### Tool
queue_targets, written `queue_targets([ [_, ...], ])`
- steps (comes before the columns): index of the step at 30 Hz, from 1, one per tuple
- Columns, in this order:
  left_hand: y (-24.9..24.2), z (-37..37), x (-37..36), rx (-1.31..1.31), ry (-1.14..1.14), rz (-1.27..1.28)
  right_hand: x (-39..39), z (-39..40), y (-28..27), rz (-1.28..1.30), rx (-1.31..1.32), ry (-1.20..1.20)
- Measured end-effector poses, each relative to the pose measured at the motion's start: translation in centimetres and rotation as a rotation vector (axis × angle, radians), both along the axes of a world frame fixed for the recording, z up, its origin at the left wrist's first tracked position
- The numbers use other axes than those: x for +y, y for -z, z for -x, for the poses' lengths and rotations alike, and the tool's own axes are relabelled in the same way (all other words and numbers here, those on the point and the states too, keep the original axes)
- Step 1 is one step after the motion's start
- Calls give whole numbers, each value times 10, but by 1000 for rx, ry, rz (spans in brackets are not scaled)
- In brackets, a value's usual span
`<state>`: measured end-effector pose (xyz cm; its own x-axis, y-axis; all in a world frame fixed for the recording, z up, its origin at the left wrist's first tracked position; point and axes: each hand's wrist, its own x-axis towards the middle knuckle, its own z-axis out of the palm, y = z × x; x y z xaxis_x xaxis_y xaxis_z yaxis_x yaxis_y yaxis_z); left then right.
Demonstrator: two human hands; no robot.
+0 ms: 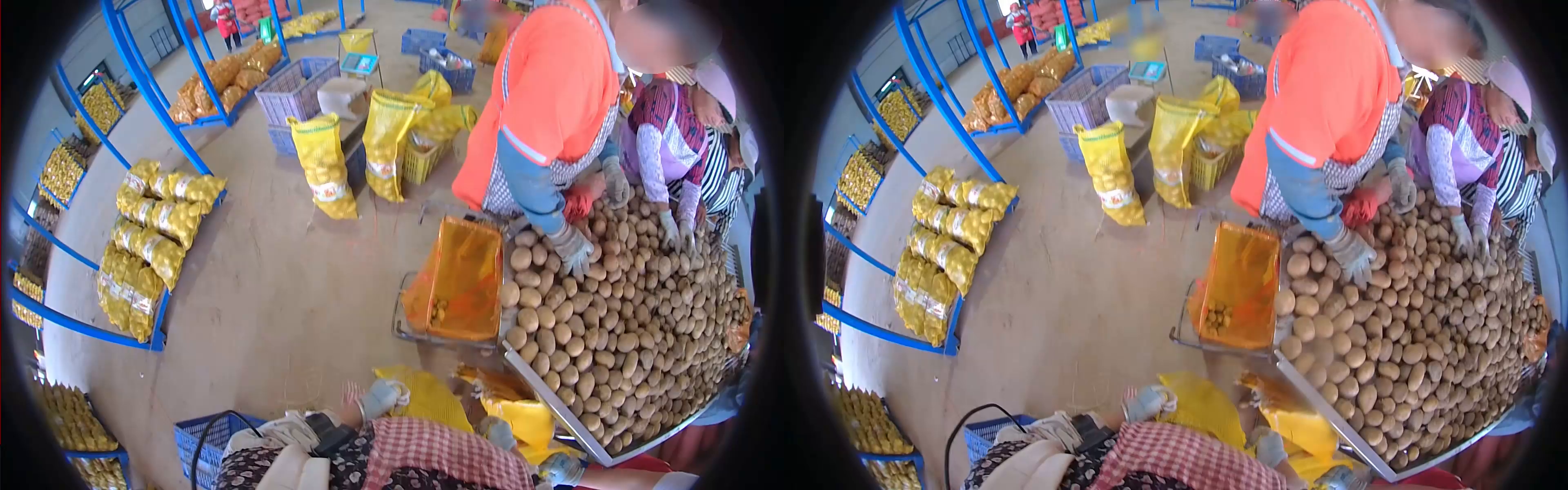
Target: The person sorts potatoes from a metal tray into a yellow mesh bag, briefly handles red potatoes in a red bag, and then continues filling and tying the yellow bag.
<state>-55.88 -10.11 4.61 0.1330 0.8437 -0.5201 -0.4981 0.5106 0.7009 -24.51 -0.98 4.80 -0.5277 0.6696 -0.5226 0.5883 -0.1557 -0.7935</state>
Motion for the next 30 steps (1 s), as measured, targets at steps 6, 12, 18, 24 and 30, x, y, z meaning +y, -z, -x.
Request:
queue_targets([
  [6, 11, 28, -35, 325, 43, -151, 20, 79, 60, 328, 234, 124],
  [12, 2, 87, -12, 700, 141, -9, 19, 72, 62, 407, 335, 229],
  [18, 47, 207, 33, 910, 218, -214, 28, 174, 34, 377, 92, 373],
  [24, 13, 330, 93, 131, 14, 116, 77, 317, -48, 146, -9, 337],
  [30, -47, 433, 188, 23, -87, -62, 198, 441, -62, 315, 308, 610],
])
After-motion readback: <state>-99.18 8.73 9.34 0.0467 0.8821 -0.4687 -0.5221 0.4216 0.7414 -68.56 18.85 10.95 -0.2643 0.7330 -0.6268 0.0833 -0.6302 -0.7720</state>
